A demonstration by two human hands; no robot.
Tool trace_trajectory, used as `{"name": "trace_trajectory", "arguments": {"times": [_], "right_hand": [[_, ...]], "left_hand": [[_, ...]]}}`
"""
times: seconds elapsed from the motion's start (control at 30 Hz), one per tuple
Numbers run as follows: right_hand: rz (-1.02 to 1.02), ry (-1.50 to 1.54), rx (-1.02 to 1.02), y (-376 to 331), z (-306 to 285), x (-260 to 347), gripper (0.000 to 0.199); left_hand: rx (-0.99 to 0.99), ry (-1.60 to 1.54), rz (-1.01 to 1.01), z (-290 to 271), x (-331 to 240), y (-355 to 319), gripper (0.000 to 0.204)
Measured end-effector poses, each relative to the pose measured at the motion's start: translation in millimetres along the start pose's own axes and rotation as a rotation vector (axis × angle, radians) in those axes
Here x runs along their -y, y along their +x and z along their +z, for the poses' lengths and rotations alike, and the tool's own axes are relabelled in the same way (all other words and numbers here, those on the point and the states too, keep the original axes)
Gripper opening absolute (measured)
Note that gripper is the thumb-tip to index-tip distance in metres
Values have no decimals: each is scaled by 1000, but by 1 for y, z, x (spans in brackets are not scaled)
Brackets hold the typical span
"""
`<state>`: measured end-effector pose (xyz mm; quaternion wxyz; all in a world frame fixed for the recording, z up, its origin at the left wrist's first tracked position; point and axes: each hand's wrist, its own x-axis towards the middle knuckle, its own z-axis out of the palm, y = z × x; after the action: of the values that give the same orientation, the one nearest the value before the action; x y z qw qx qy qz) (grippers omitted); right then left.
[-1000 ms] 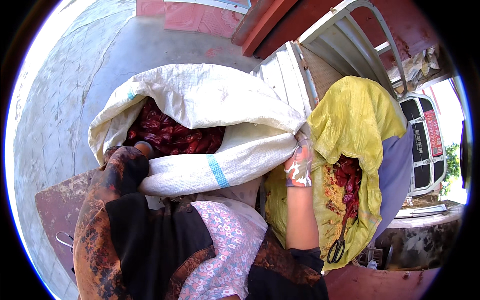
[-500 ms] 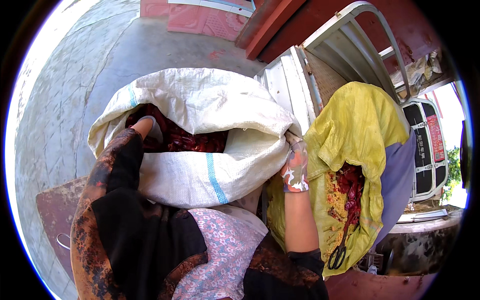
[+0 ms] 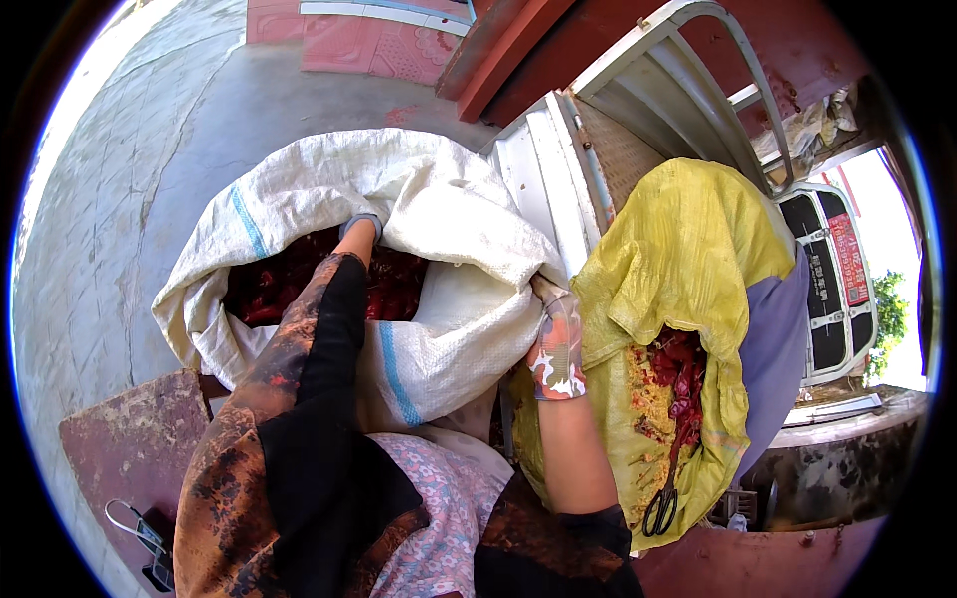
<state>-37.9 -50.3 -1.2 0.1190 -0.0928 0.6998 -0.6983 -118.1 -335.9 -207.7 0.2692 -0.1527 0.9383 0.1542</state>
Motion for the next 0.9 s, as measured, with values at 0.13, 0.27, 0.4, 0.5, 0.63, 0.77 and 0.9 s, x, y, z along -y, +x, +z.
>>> {"name": "trace_trajectory", "arguments": {"times": [0.13, 0.27, 0.4, 0.5, 0.63, 0.77, 0.9], "right_hand": [[40, 164, 2, 0, -4, -4, 37], [39, 22, 20, 11, -11, -2, 36], [135, 204, -132, 38, -14, -14, 31], [40, -1189, 94, 57, -34, -45, 25], [20, -1832, 101, 60, -61, -120, 43], [28, -1642, -254, 45, -42, -62, 65], [-445, -1908, -410, 20, -20, -15, 65]], "left_hand": [[3, 50, -4, -13, -15, 6, 38], [84, 74, 35, -20, -21, 2, 38], [337, -195, 106, -40, 18, -23, 38], [365, -946, 207, -68, 53, -30, 40], [97, -1928, 219, -96, 60, -7, 40], [204, -1467, -88, -41, 5, -2, 61], [234, -987, 26, -47, 0, 2, 47]]}}
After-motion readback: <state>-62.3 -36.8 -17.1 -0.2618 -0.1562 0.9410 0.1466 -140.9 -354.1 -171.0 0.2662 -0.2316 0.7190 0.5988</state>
